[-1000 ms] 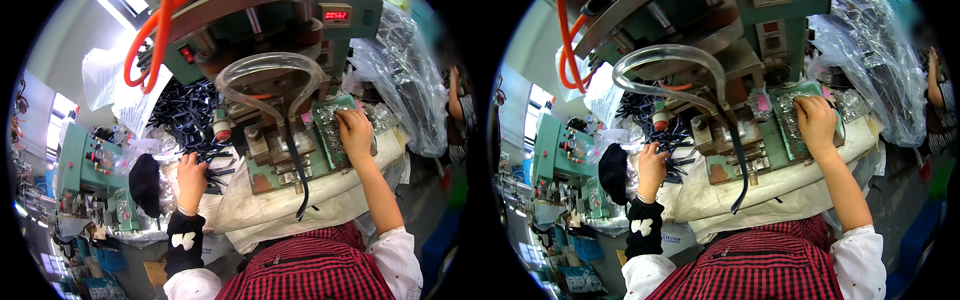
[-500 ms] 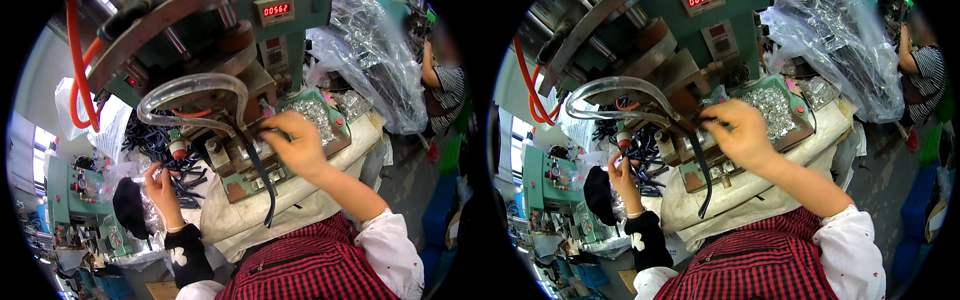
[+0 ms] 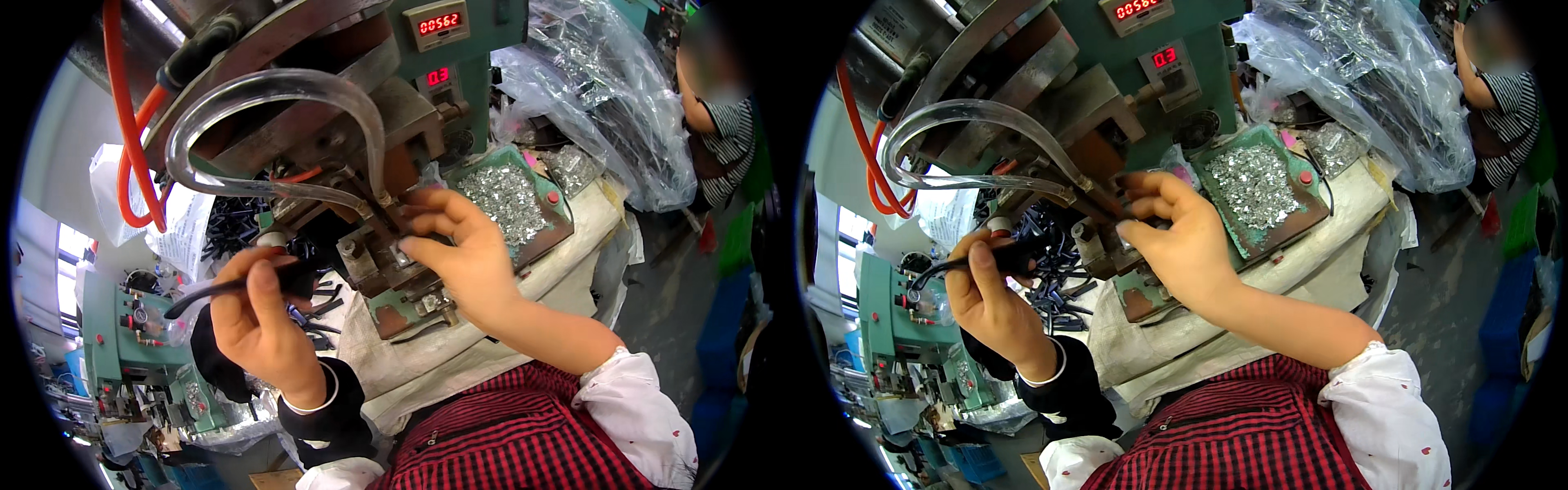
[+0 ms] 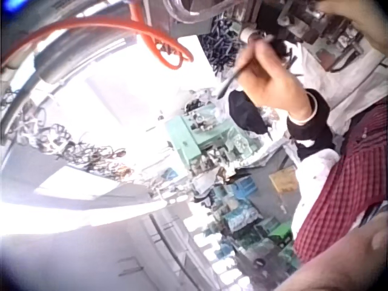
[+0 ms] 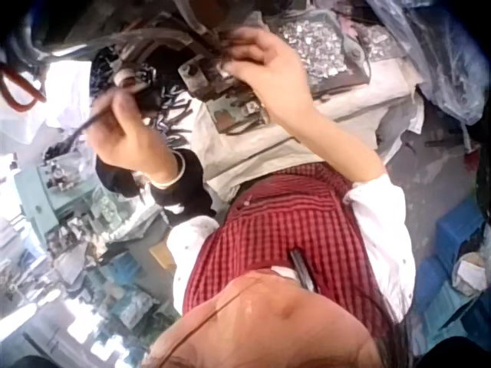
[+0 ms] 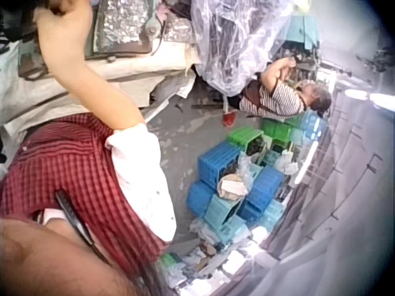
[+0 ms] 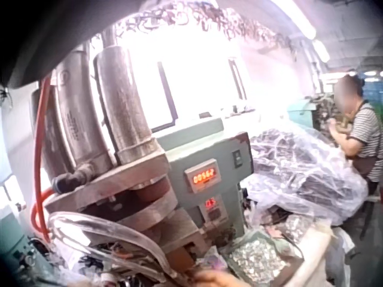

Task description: The person repeatedly picks small metallic components from a tray and places them into a press machine, then removes the assembled black plastic pieces and sets them aside. The cycle continues with consistent hand movements and machine operation.

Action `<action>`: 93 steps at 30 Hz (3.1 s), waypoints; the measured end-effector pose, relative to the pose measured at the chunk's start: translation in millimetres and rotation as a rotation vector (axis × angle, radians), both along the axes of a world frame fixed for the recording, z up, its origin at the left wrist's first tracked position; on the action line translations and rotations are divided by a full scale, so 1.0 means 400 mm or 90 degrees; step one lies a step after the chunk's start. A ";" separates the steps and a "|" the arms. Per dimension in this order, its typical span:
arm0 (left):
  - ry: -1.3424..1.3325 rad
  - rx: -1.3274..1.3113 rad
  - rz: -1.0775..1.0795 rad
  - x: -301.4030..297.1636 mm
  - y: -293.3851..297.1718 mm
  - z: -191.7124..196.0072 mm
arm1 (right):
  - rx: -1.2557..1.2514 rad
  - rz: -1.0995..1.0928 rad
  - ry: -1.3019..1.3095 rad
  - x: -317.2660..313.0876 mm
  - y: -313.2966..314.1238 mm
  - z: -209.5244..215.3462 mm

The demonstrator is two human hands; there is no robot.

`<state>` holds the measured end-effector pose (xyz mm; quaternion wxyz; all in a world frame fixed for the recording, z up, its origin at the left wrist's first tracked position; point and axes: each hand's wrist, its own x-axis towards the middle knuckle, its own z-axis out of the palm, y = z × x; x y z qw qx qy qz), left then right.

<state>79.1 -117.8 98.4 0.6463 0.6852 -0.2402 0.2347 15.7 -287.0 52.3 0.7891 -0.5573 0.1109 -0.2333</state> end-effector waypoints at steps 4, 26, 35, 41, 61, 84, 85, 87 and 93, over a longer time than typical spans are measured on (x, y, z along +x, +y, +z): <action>-0.302 0.180 -0.050 -0.038 -0.013 -0.057 | -0.072 0.124 -0.036 -0.087 -0.038 0.007; -0.413 0.366 -0.129 -0.066 -0.080 -0.177 | -1.100 -0.201 0.039 0.018 -0.309 -0.254; -0.237 0.370 0.452 -0.114 0.251 -0.166 | -0.812 -0.311 0.021 0.003 -0.301 -0.229; -0.227 0.715 0.292 0.102 0.348 -0.205 | -0.741 -0.273 0.009 0.032 -0.273 -0.223; 0.292 0.038 0.047 0.211 0.285 -0.377 | -0.401 -0.136 -0.059 0.022 -0.068 -0.077; -0.540 0.356 -0.088 -0.031 -0.104 -0.159 | -0.883 -0.366 0.161 -0.052 -0.305 -0.261; -0.546 0.341 -0.076 -0.028 -0.106 -0.164 | -0.853 -0.370 0.149 -0.050 -0.319 -0.268; -0.556 0.358 -0.087 -0.022 -0.103 -0.171 | -0.809 -0.398 0.112 -0.047 -0.339 -0.272; -0.538 0.336 -0.091 -0.017 -0.092 -0.184 | -0.633 -0.322 0.191 -0.031 -0.334 -0.266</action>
